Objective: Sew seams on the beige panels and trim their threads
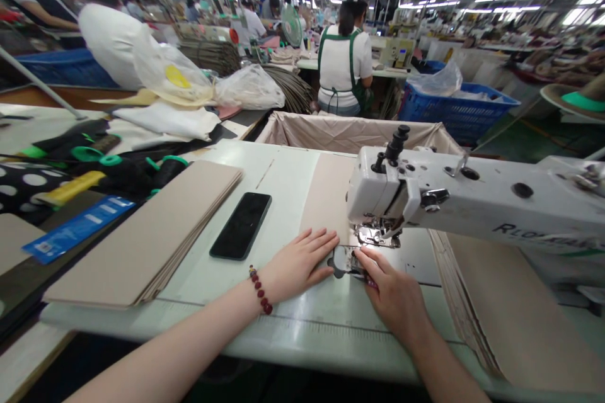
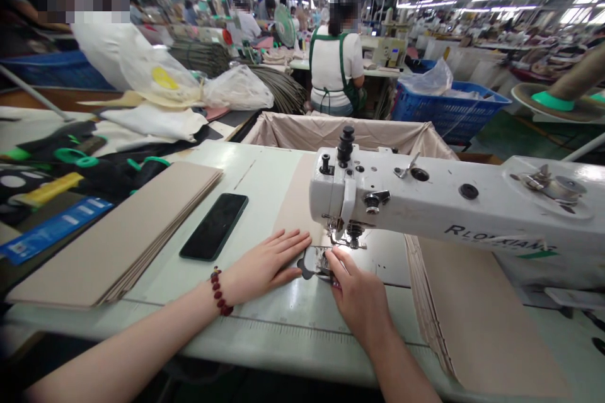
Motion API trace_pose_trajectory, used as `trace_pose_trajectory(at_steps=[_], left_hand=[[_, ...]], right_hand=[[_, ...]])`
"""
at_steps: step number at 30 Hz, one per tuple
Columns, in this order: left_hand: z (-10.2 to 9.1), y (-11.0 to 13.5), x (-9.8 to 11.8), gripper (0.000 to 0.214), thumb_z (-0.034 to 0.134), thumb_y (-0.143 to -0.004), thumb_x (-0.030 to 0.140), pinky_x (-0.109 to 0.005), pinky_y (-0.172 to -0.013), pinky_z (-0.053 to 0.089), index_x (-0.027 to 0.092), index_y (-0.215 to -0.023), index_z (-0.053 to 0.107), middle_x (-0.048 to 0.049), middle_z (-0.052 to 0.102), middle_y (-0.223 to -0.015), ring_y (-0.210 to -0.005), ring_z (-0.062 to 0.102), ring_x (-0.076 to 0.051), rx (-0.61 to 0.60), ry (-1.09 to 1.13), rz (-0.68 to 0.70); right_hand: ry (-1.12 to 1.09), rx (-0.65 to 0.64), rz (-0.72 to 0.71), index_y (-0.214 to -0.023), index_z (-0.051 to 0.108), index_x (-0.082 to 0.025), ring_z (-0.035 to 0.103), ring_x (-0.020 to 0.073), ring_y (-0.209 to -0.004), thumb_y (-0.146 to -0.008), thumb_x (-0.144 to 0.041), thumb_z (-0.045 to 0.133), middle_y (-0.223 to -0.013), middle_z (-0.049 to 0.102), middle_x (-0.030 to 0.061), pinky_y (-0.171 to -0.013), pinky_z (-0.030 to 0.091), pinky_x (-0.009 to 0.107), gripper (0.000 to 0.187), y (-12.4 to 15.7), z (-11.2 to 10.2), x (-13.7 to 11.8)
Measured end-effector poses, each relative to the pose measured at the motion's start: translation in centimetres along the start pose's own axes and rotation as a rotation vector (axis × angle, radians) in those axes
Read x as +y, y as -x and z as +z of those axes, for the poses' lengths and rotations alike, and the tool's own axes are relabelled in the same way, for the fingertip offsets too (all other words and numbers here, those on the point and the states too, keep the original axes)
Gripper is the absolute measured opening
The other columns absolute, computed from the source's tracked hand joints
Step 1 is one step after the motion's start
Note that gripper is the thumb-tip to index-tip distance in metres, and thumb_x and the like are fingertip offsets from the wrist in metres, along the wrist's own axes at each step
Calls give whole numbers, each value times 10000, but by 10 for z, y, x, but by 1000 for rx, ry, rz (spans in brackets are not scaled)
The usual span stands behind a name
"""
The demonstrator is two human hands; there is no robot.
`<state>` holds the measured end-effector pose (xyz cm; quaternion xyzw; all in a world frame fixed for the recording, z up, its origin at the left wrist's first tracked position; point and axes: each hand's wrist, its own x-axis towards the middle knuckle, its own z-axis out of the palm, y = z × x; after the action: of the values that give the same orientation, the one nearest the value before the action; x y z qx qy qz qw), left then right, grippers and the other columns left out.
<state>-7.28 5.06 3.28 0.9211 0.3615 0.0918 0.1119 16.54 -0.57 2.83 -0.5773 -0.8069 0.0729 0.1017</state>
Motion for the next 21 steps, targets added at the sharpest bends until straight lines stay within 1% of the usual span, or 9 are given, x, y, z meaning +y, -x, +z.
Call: trace_pose_trajectory(at_steps=[7, 13, 17, 21], left_hand=[[6, -11, -9, 602, 358, -979, 513, -416, -1152, 201, 252, -1506, 232, -62, 318, -1534, -1420, 260, -227, 25, -1, -30], [6, -13, -9, 562, 355, -978, 517, -425, -1152, 205, 290, -1487, 285, -34, 322, -1535, -1418, 264, -227, 45, 15, -38], [5, -13, -7, 538, 338, -986, 506, -426, -1152, 209, 292, -1478, 307, -24, 328, -1532, -1413, 276, -225, 39, 10, -59], [7, -13, -7, 534, 344, -985, 502, -428, -1153, 206, 291, -1475, 315, -26, 331, -1531, -1408, 287, -230, 61, 0, -67]], right_hand=[[-11, 25, 3, -1415, 398, -314, 610, 202, -1086, -853, -98, 484, -1463, 429, -29, -835, 548, 318, 608, 2, 9, 5], [-20, 34, -10, -1414, 398, -309, 604, 196, -1097, -847, -91, 485, -1463, 429, -20, -846, 543, 308, 614, 2, 11, 5], [-17, 27, -3, -1414, 400, -310, 605, 198, -1096, -850, -97, 485, -1465, 426, -28, -845, 546, 314, 609, 2, 10, 5], [-9, 28, 0, -1413, 402, -311, 614, 197, -1081, -843, -95, 486, -1461, 434, -21, -832, 551, 311, 616, 2, 10, 5]])
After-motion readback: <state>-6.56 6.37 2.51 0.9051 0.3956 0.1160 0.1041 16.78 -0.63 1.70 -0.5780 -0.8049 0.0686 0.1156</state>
